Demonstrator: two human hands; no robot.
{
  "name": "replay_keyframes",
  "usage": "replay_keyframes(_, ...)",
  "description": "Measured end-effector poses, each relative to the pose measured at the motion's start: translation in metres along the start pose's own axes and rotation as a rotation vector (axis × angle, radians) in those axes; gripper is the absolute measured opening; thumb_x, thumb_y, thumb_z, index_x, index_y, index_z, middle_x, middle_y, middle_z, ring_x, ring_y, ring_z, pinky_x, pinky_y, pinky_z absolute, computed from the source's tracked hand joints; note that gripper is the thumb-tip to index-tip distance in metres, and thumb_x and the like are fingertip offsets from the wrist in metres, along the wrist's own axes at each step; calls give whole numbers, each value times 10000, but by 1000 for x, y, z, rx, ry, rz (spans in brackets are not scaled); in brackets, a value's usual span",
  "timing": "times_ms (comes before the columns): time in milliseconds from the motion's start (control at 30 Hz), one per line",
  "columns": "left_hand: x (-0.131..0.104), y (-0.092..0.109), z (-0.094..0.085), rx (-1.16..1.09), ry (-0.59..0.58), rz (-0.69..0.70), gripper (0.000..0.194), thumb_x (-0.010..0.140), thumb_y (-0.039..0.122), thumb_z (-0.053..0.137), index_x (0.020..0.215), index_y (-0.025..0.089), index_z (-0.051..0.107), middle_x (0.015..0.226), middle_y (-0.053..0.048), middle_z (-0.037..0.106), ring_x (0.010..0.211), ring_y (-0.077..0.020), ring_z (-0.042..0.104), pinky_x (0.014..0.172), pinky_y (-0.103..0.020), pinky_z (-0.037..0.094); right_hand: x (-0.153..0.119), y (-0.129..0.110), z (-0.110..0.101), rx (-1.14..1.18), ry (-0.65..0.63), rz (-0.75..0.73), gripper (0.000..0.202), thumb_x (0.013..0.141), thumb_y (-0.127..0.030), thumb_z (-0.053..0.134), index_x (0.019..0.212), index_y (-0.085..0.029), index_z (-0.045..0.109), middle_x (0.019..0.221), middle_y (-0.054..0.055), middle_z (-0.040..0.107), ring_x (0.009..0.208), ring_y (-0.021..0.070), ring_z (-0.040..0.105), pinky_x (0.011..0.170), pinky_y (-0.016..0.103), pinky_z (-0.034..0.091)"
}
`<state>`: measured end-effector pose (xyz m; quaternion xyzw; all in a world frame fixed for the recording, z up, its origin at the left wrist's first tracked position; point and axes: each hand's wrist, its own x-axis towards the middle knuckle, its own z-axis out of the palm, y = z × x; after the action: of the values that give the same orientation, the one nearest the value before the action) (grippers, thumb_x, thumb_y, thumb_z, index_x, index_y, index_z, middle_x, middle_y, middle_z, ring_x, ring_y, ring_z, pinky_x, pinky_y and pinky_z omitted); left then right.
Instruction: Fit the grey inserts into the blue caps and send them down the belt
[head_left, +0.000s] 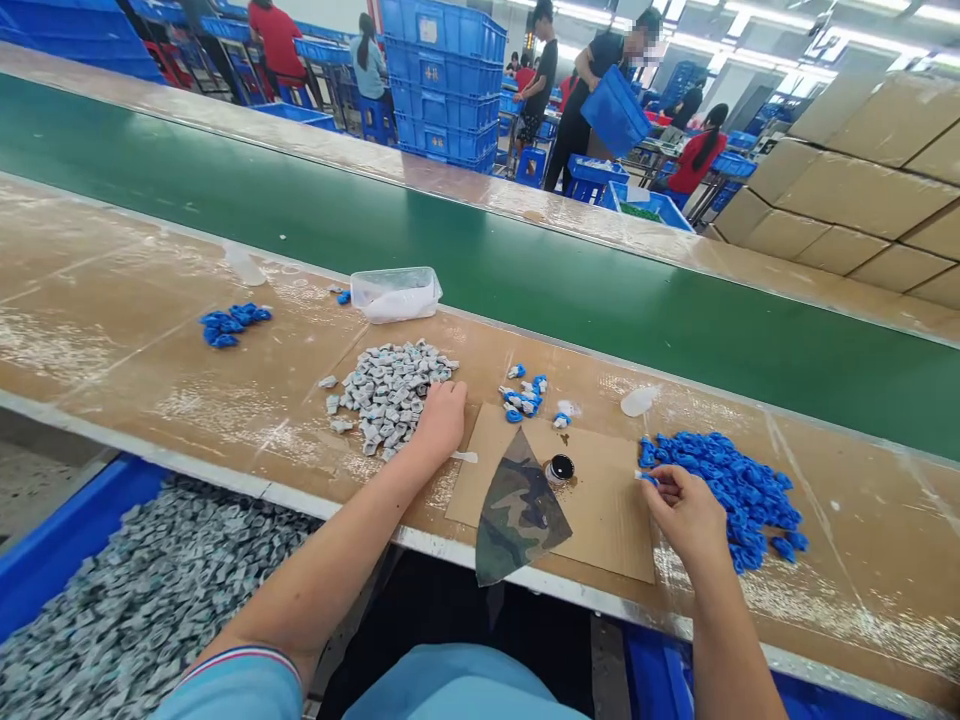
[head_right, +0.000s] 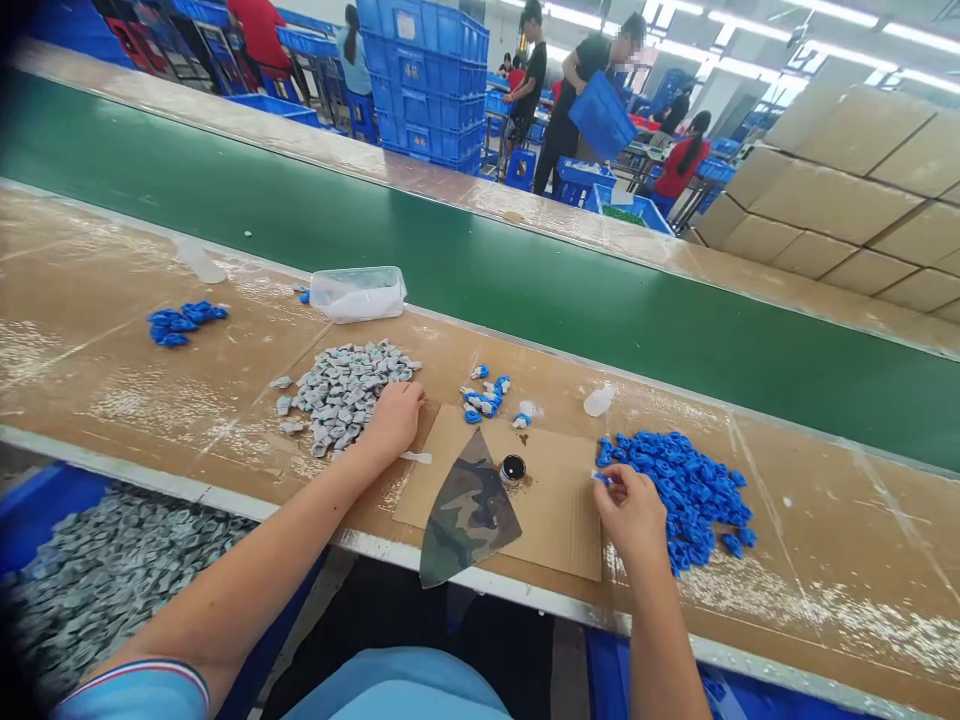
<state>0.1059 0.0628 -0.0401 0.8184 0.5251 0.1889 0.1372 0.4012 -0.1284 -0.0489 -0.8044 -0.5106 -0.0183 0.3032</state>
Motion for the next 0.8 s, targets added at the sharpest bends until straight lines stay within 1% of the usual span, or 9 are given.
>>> replay_keyframes(67, -8, 3, 0, -117, 28, 21, 240, 823, 48, 383, 893, 147, 591, 934, -135, 646, 916, -262, 584, 842, -397, 460, -3, -6, 1, 63, -23, -54, 197, 742, -356, 532, 763, -220, 673, 723, 46, 653, 610, 174, 602, 610, 309, 514)
replay_keyframes(133, -21, 8, 1, -297, 45, 64, 232, 836, 98, 409, 961, 168, 591, 961, -101, 663, 920, -232, 602, 841, -368, 478, -3, -11, 4, 55, -51, -111, 211, 759, -310, 488, 780, -219, 677, 752, 56, 670, 649, 179, 617, 636, 314, 520)
replay_keyframes(233, -43, 17, 4, -535, 20, 72, 221, 836, 162, 441, 965, 190, 618, 971, -77, 685, 922, -208, 628, 853, -349, 496, 0, -12, 7, 9, -103, -150, 248, 746, -244, 442, 779, -212, 685, 771, 67, 683, 669, 185, 627, 649, 322, 523)
replay_keyframes(300, -58, 23, 6, -689, -46, 13, 216, 839, 209, 452, 947, 186, 638, 942, -75, 692, 870, -200, 650, 815, -342, 521, 0, -10, 6, 0, -150, -170, 277, 749, -223, 425, 798, -211, 696, 797, 69, 693, 687, 186, 637, 650, 321, 524)
replay_keyframes(367, -70, 29, 8, -873, -149, -63, 223, 838, 259, 474, 962, 181, 644, 928, -69, 695, 817, -188, 665, 770, -329, 544, -1, -7, 3, 5, -169, -198, 309, 772, -213, 406, 846, -213, 706, 850, 72, 701, 749, 190, 650, 680, 325, 525)
replay_keyframes(467, -81, 39, 10, -1106, -257, -164, 260, 822, 325, 531, 1014, 180, 630, 957, -60, 691, 821, -175, 671, 767, -317, 558, -5, -7, -3, -10, -116, -209, 314, 832, -263, 417, 938, -210, 707, 901, 83, 699, 831, 208, 644, 737, 346, 519)
replay_keyframes(567, -86, 49, 15, -1227, -297, -228, 308, 800, 367, 577, 1039, 178, 619, 986, -61, 683, 841, -169, 665, 783, -316, 555, -10, -11, -2, -36, -76, -153, 328, 854, -408, 496, 988, -193, 705, 838, 85, 681, 733, 206, 620, 694, 348, 514)
replay_keyframes(667, -90, 54, 21, -1265, -347, -224, 307, 783, 374, 610, 1014, 173, 634, 943, -57, 684, 846, -171, 653, 802, -321, 546, -15, -14, 8, -40, -64, -96, 409, 867, -508, 474, 906, -189, 725, 766, 80, 653, 639, 187, 594, 646, 339, 509)
replay_keyframes(800, -93, 55, 26, -1212, -359, -182, 257, 806, 333, 588, 993, 172, 656, 935, -62, 678, 835, -167, 636, 806, -313, 530, -19, -17, 23, -27, -42, -131, 424, 896, -493, 420, 833, -211, 730, 811, 92, 655, 751, 208, 620, 695, 347, 511)
